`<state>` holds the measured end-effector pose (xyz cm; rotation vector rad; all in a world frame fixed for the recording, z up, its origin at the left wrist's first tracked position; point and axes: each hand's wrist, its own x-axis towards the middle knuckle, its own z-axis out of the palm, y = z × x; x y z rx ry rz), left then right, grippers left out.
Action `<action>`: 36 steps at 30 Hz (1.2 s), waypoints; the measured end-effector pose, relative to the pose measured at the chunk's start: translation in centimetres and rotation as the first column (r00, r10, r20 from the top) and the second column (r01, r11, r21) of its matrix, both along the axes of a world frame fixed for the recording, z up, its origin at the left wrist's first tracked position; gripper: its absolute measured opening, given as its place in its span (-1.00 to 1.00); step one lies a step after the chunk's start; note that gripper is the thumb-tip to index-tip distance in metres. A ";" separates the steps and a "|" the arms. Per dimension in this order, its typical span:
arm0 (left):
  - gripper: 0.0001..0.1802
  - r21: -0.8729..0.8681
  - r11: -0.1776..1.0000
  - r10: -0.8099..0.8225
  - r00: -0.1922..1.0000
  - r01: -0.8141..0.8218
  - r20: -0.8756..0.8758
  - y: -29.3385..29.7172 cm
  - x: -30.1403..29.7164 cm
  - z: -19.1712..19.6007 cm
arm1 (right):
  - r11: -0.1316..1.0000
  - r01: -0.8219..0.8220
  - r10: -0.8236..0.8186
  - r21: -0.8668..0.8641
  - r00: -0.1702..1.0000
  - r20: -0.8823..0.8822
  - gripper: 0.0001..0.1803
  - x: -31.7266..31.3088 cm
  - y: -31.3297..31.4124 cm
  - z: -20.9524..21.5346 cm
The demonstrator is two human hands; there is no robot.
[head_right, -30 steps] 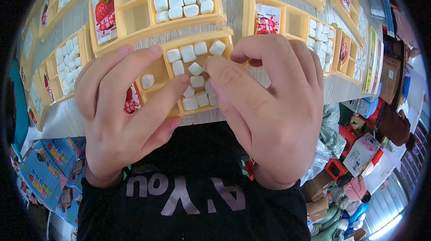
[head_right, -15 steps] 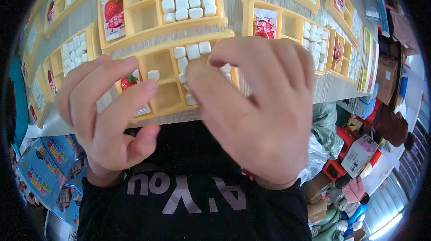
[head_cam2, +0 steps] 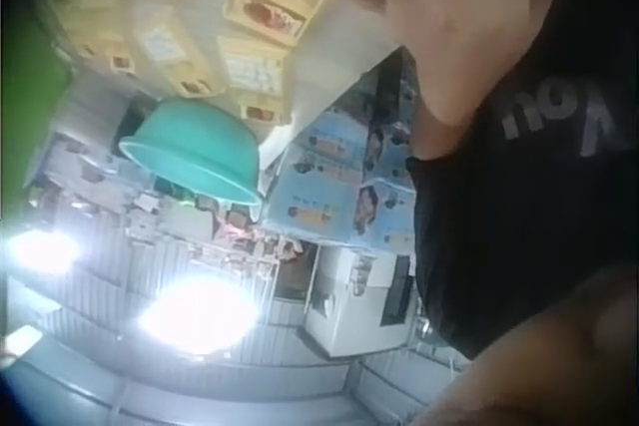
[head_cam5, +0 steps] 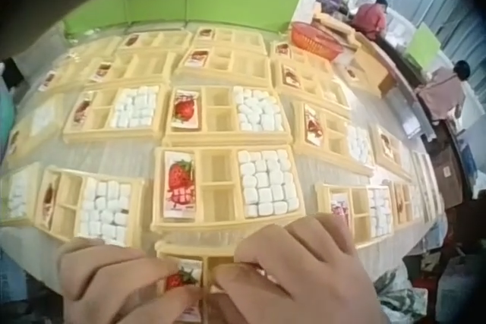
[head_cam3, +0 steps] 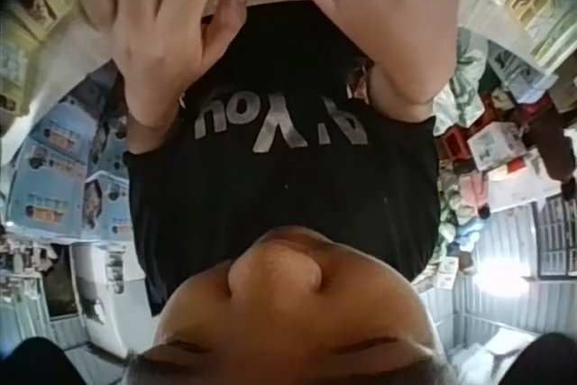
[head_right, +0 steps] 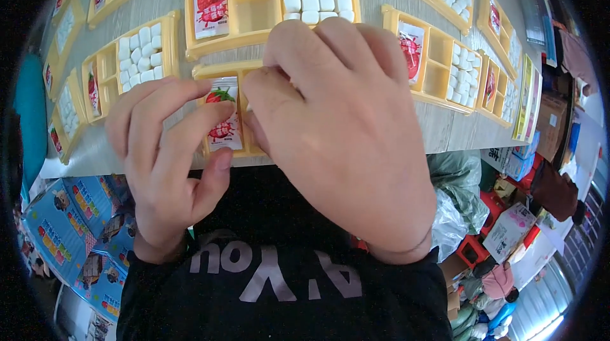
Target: Pack small white items into partitioned yellow plastic trays.
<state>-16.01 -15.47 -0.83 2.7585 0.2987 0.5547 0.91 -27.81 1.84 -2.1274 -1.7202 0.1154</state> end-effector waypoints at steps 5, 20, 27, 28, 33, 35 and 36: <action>-0.67 -0.008 1.000 -0.018 0.999 0.018 -0.049 -0.3 0.8 0.7 | 0.996 0.061 -0.058 0.060 0.997 -0.043 -0.77 2.5 -2.8 1.4; -0.61 -0.016 0.981 -0.194 0.977 0.194 -0.089 -1.7 3.9 -0.1 | 0.992 0.118 -0.115 0.042 0.991 -0.070 -0.77 4.2 -4.3 -0.5; -0.63 -0.008 0.981 -0.193 0.981 0.192 -0.034 -1.8 3.9 -0.9 | 0.997 0.055 -0.050 0.046 0.993 -0.108 -0.80 4.3 -4.2 -0.7; -0.60 -0.020 0.981 -0.192 0.981 0.191 -0.035 -1.8 3.9 -0.8 | 0.998 0.049 -0.045 0.036 0.993 -0.110 -0.80 4.3 -4.3 -0.7; -0.53 -0.054 0.978 -0.202 0.979 0.201 -0.025 -1.5 4.2 -0.6 | 0.996 0.094 -0.092 0.011 0.991 -0.094 -0.79 4.0 -4.4 0.0; -0.50 -0.073 0.977 -0.201 0.979 0.198 -0.039 -1.6 4.5 -0.4 | 0.996 0.092 -0.091 0.008 0.994 -0.063 -0.76 3.9 -4.6 -0.1; -0.50 -0.074 0.976 -0.209 0.977 0.206 -0.033 -1.6 4.6 -0.2 | 0.995 0.100 -0.100 0.006 0.993 -0.058 -0.76 3.9 -4.7 -0.1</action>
